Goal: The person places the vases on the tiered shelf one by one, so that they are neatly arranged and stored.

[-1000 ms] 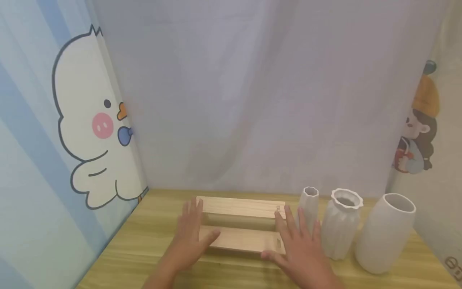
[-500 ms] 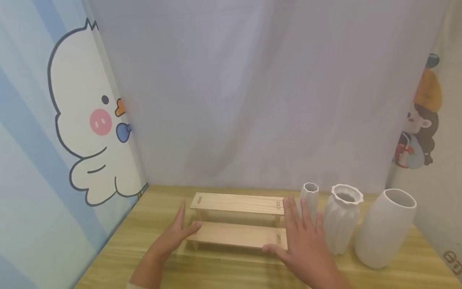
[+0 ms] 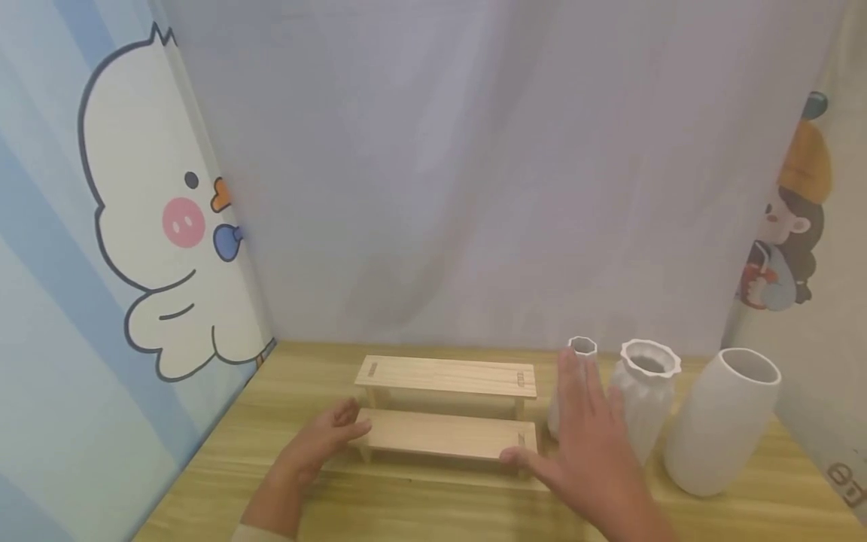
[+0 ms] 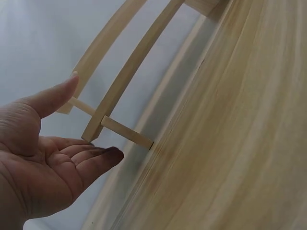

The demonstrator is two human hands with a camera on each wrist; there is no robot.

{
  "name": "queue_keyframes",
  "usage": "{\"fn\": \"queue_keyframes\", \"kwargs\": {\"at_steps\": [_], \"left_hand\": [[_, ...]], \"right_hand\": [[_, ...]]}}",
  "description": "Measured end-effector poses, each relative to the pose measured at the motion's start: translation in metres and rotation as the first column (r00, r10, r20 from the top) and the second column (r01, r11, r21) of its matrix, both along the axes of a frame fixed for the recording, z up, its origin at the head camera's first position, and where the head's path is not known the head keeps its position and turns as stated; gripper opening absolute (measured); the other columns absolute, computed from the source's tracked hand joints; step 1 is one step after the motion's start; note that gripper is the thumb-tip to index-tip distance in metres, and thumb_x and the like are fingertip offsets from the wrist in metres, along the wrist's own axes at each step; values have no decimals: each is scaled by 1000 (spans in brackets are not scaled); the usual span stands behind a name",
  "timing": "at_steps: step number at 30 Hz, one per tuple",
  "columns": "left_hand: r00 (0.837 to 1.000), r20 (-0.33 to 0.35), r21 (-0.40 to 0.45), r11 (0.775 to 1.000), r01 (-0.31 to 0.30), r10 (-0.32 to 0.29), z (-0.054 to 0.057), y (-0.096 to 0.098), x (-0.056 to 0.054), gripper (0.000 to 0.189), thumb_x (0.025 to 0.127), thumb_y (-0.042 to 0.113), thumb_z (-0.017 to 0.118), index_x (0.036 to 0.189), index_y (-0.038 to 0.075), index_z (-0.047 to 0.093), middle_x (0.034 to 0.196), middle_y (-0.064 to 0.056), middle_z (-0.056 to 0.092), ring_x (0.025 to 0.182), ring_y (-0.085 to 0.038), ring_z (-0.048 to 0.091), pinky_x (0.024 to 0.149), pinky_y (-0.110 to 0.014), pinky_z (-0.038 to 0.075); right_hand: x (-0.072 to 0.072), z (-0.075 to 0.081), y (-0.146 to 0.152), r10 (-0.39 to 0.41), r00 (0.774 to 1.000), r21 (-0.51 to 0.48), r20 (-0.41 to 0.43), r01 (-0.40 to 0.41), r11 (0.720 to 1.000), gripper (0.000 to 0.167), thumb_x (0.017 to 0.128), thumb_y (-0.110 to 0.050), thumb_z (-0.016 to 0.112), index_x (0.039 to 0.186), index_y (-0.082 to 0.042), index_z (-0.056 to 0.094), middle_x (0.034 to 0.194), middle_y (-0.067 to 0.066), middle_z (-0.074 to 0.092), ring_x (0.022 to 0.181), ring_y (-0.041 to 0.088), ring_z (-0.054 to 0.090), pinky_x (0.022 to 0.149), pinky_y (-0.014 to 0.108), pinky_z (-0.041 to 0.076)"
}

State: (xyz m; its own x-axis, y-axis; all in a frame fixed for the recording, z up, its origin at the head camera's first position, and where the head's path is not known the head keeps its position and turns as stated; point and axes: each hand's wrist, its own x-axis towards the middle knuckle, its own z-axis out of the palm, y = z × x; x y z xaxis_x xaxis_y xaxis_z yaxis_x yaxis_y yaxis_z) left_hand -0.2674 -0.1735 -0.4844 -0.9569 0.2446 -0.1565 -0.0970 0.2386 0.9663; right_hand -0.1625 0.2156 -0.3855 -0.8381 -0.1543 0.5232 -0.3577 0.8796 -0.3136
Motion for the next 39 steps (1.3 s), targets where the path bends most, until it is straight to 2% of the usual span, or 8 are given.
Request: {"fn": "queue_keyframes", "kwargs": {"at_steps": [7,13,17,20,24,27,33,39], "left_hand": [[1000,-17,-8,1000,26,-26,-4,8,-4,86,90,39,70,152,-2,27,155,-25,33,143,-43,30,115,-58,25],[999,-33,3,1000,-7,8,-8,16,-5,80,90,32,72,151,0,32,151,-25,40,137,-40,41,113,-54,31],[999,-41,-23,999,-35,34,-11,16,-5,76,89,31,73,150,3,37,149,-22,43,137,-40,42,113,-55,30],[997,-48,-50,997,-65,62,-12,13,-4,72,89,31,73,149,6,41,147,-19,47,137,-40,42,114,-57,28],[995,-55,-47,996,-81,79,-13,10,-4,70,89,29,73,148,5,43,146,-19,49,137,-40,42,112,-56,32],[996,-49,-29,997,-73,71,-12,10,-4,69,90,27,72,148,5,42,148,-20,47,138,-40,40,110,-55,36],[996,-45,-33,997,-72,71,-11,9,-3,68,91,26,71,148,3,41,148,-22,45,138,-41,39,109,-55,37],[997,-44,-33,997,-71,70,-10,10,-3,67,91,24,71,148,3,41,146,-24,46,136,-42,42,110,-56,35]], "right_hand": [[2,11,24,-67,996,-99,-61,61,993,139,62,-60,85,158,-10,-3,159,31,13,143,56,15,116,65,3],[3,24,53,-181,981,-207,-70,163,965,136,66,-53,86,158,-9,-4,162,26,5,145,54,7,116,64,0],[5,30,74,-301,954,-338,-22,276,900,132,70,-45,87,159,-19,-8,163,22,3,144,55,6,107,75,10],[4,32,87,-377,926,-452,-6,334,827,130,71,-40,87,159,-26,-7,164,16,5,148,46,10,107,74,17],[-1,33,105,-446,895,-571,-9,362,737,125,72,-34,87,158,-28,-4,166,-3,0,151,18,7,121,47,12],[-5,33,119,-484,875,-622,18,389,680,123,74,-33,86,157,-30,-5,164,-12,-3,149,6,3,122,34,7],[-13,29,139,-525,843,-657,116,462,596,122,77,-41,83,157,-31,-9,163,-13,-5,149,9,0,122,44,5],[-19,21,154,-529,822,-656,208,519,548,117,79,-43,78,156,-33,-9,164,-9,-2,151,15,2,122,46,7]]}}
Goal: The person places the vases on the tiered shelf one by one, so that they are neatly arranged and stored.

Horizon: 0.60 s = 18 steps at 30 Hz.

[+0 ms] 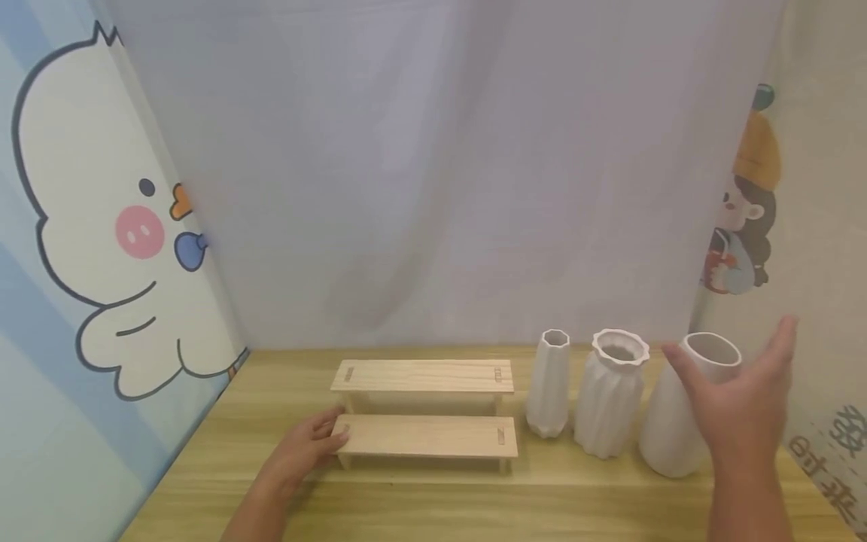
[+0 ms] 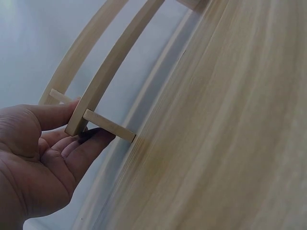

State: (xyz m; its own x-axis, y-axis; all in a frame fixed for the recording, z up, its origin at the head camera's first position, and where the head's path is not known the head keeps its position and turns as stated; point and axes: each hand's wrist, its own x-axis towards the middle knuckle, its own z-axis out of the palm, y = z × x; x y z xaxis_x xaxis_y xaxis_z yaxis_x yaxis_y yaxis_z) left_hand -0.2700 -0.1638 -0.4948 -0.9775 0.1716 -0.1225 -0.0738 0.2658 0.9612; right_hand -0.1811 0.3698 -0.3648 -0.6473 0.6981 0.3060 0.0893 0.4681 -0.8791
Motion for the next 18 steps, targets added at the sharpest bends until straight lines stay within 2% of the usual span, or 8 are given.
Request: {"fn": "queue_keyframes", "kwargs": {"at_steps": [5,13,16,18], "left_hand": [[1000,12,-11,1000,10,-9,0,-1,0,68,92,27,70,148,4,40,147,-24,45,136,-43,41,109,-58,35],[1000,18,-16,1000,14,-14,-2,-3,0,70,91,30,71,149,6,40,148,-23,44,137,-42,40,110,-58,34],[1000,17,-17,1000,17,-16,-3,-3,-1,70,91,31,70,149,6,40,148,-23,45,137,-42,40,109,-58,35],[1000,15,-14,1000,16,-16,-3,-2,-2,70,91,31,70,149,6,40,148,-22,45,137,-41,41,109,-57,35]], "right_hand": [[-7,-10,8,16,999,-22,42,-15,1000,112,80,-44,77,157,-34,-4,165,-6,4,152,21,9,121,50,11],[-16,-18,14,28,997,-26,67,-27,999,105,83,-46,75,157,-33,2,165,-8,10,151,20,16,121,50,16],[-19,-19,16,-1,995,-39,102,5,999,100,83,-49,73,156,-37,6,163,-9,20,146,24,28,118,49,23],[-20,-20,17,-32,991,-37,132,37,999,93,84,-51,72,156,-37,15,159,-4,33,138,28,39,108,44,36]]}}
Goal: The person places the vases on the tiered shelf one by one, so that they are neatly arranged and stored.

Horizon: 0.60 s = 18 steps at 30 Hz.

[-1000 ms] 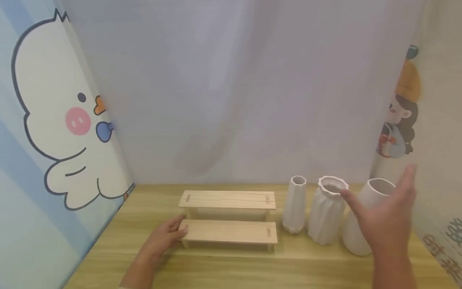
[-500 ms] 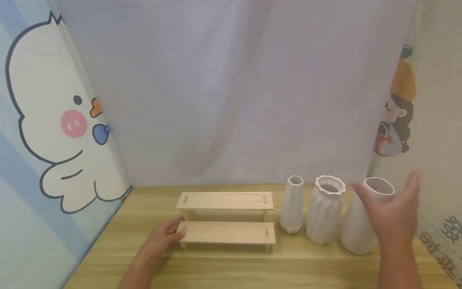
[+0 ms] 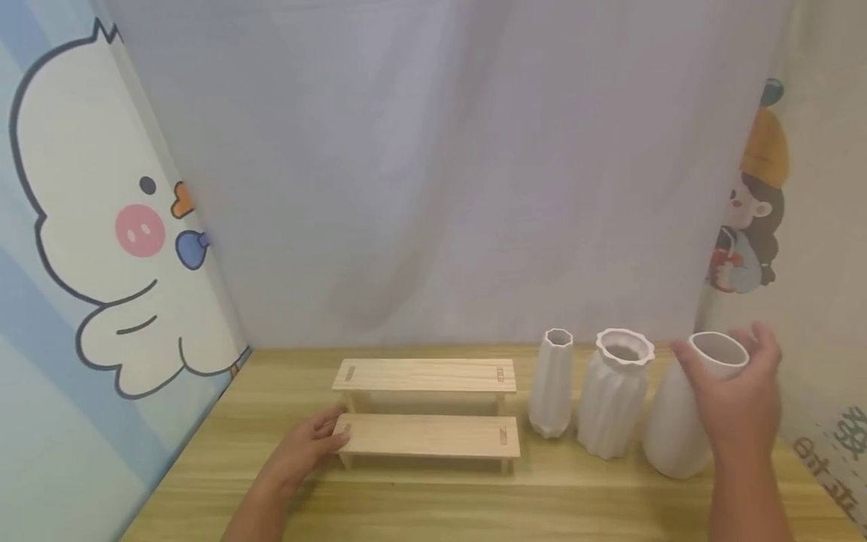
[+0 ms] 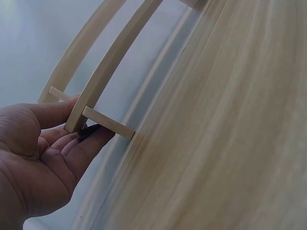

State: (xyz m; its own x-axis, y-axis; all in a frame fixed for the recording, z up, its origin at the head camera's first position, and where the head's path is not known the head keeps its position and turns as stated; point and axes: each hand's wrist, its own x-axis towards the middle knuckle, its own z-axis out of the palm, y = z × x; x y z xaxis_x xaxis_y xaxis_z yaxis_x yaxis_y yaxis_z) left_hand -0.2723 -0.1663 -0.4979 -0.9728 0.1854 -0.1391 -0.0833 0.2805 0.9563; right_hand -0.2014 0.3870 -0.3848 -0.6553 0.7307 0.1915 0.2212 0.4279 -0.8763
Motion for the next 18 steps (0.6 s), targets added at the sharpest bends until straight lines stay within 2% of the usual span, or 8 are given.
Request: {"fn": "queue_keyframes", "kwargs": {"at_steps": [2,4,6,8,18], "left_hand": [[1000,-2,0,1000,-5,5,0,0,-1,69,91,31,71,149,7,41,147,-22,46,137,-41,41,109,-56,36],[1000,-3,1,1000,-11,11,0,1,-1,69,91,30,71,149,7,41,147,-22,46,137,-41,42,109,-56,36],[1000,-1,6,1000,-19,19,1,1,-1,68,90,29,72,148,8,42,147,-21,47,136,-40,43,109,-56,36],[1000,0,11,1000,-24,24,1,2,-1,68,90,28,72,148,8,43,146,-21,48,136,-40,43,109,-56,36],[1000,-2,4,1000,-13,13,0,0,1,66,91,28,71,147,9,44,147,-22,46,136,-42,41,108,-57,37]], "right_hand": [[-2,-1,1,-35,999,-6,17,35,999,84,83,-53,72,152,-36,28,149,2,47,119,24,52,90,32,45],[-3,-2,2,-62,998,-10,18,62,998,76,82,-54,73,147,-33,39,131,3,57,99,14,54,73,22,42],[-5,-3,3,-77,997,-21,0,77,997,71,81,-53,74,142,-30,47,113,-4,58,85,3,49,62,15,35],[-6,-4,3,-88,996,-29,-18,87,996,67,81,-51,75,139,-29,49,103,-12,53,78,-4,43,58,12,34],[-6,-8,1,-111,991,-47,-73,108,993,59,80,-47,77,132,-31,53,90,-23,45,73,-8,42,57,9,33]]}}
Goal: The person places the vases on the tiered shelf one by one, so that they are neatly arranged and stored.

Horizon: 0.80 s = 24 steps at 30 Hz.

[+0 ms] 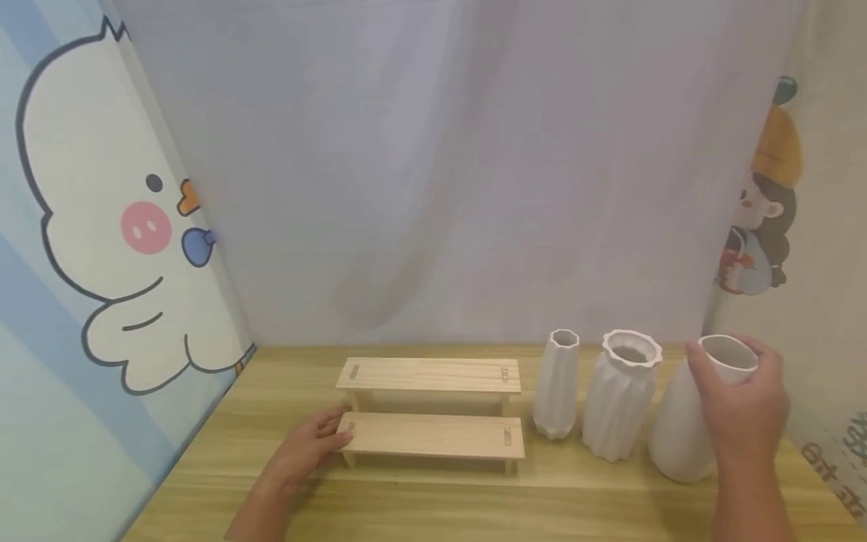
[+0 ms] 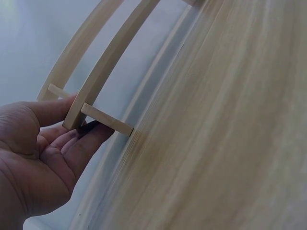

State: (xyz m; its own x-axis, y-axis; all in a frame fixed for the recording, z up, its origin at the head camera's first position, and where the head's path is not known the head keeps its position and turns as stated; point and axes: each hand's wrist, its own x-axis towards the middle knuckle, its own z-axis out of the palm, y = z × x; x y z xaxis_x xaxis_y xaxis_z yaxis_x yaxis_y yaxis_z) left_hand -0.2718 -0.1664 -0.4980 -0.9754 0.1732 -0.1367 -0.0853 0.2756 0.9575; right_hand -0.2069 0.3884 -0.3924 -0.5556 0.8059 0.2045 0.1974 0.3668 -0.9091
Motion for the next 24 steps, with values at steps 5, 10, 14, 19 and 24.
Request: {"fn": "queue_keyframes", "kwargs": {"at_steps": [5,10,14,19,24], "left_hand": [[1000,10,26,1000,9,-9,-1,1,1,66,92,26,70,148,7,42,149,-23,43,138,-42,39,109,-57,36],[1000,6,48,999,3,-3,0,1,1,67,92,25,70,149,6,41,149,-22,44,136,-40,43,109,-56,37],[1000,-1,48,999,-4,4,0,1,0,66,92,24,70,148,6,41,148,-22,46,133,-38,47,107,-53,40],[1000,-7,45,999,-1,1,0,1,1,65,92,24,70,148,6,42,147,-23,45,132,-39,48,105,-51,43],[1000,-13,23,1000,-11,11,1,2,3,65,92,26,70,148,7,42,147,-21,47,135,-39,45,107,-53,40]], "right_hand": [[1,-2,0,-8,998,24,-55,10,1000,52,80,-42,78,125,-31,56,85,-27,44,71,-11,42,56,6,33],[1,-2,-1,-23,998,43,-59,25,999,53,80,-42,76,127,-28,56,86,-27,44,71,-11,41,56,6,32],[3,1,-2,-33,998,57,-46,35,998,51,80,-44,75,125,-29,57,86,-26,43,71,-11,40,58,8,31],[5,2,-2,-30,997,65,-70,34,997,40,80,-40,75,115,-33,57,85,-28,42,71,-12,40,60,8,31],[9,3,-3,-24,997,104,-69,31,994,39,81,-40,73,116,-31,57,87,-26,41,71,-13,38,61,9,30]]}}
